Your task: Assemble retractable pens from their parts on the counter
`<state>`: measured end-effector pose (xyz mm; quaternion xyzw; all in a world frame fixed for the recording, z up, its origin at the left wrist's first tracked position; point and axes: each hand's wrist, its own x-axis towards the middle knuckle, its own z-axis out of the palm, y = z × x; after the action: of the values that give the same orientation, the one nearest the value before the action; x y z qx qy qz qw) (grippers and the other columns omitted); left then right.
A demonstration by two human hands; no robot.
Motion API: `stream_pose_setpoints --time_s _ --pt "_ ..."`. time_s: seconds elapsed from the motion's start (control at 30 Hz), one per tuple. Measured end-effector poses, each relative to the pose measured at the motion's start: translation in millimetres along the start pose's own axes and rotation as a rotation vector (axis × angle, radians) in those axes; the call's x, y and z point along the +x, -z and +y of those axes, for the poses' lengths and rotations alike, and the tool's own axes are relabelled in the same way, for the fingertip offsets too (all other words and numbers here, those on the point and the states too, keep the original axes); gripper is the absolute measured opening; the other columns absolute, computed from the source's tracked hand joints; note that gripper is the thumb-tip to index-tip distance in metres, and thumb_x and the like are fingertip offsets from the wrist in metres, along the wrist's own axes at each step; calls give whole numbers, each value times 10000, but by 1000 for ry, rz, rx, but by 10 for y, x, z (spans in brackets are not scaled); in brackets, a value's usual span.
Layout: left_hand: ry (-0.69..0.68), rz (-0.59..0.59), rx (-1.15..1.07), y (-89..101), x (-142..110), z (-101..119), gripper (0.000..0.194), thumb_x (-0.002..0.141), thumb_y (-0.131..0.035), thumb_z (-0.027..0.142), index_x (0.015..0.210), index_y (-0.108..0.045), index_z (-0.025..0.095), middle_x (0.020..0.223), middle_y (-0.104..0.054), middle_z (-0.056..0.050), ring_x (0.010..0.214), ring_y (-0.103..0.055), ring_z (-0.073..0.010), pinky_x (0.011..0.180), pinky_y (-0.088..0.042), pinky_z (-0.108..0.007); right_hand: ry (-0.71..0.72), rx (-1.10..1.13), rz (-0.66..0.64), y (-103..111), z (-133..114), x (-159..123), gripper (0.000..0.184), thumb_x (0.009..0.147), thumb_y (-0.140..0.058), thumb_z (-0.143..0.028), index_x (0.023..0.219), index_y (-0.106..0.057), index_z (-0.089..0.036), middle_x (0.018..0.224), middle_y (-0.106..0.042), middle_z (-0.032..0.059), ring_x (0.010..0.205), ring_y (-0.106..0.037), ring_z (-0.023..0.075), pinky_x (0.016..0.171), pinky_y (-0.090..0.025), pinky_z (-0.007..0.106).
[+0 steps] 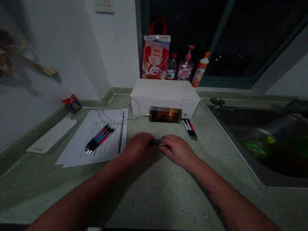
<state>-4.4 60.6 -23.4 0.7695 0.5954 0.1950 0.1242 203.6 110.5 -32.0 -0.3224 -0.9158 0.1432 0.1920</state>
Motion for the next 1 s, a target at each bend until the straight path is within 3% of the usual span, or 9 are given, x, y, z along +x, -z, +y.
stream_pose_setpoints --time_s 0.2,0.3,0.43,0.77,1.0 --pt "-38 -19 39 61 28 -18 215 929 -615 201 1090 -757 218 1008 -727 -75 970 -644 -255 869 -489 -371 -90 -85 32 76 59 2 179 1017 -601 -254 1028 -766 -184 965 -721 91 964 -627 243 882 -470 367" --pt "15 -39 95 86 36 -36 230 941 -580 181 1069 -769 208 1009 -718 -103 986 -641 -281 865 -489 -395 -154 -99 40 127 109 -12 186 1013 -604 -248 1034 -775 -177 984 -722 100 988 -633 254 891 -474 373" --pt "98 26 70 84 36 -62 207 936 -567 173 1010 -758 200 1016 -701 -115 960 -639 -273 825 -489 -381 -199 -93 40 145 113 -18 197 1017 -595 -250 1027 -779 -182 981 -719 96 979 -642 248 875 -478 361" --pt "50 4 -29 -19 35 -37 186 936 -576 245 962 -754 202 946 -686 -72 891 -631 -229 769 -476 -337 -153 -16 1 52 45 -7 133 980 -650 -220 1035 -764 -183 971 -717 84 974 -643 234 860 -482 343" --pt "63 -32 -43 -53 32 -57 187 919 -592 251 979 -763 205 974 -708 -76 903 -635 -228 832 -495 -352 -105 47 2 27 22 -7 117 971 -631 -147 972 -741 -186 956 -727 68 963 -641 223 873 -475 338"
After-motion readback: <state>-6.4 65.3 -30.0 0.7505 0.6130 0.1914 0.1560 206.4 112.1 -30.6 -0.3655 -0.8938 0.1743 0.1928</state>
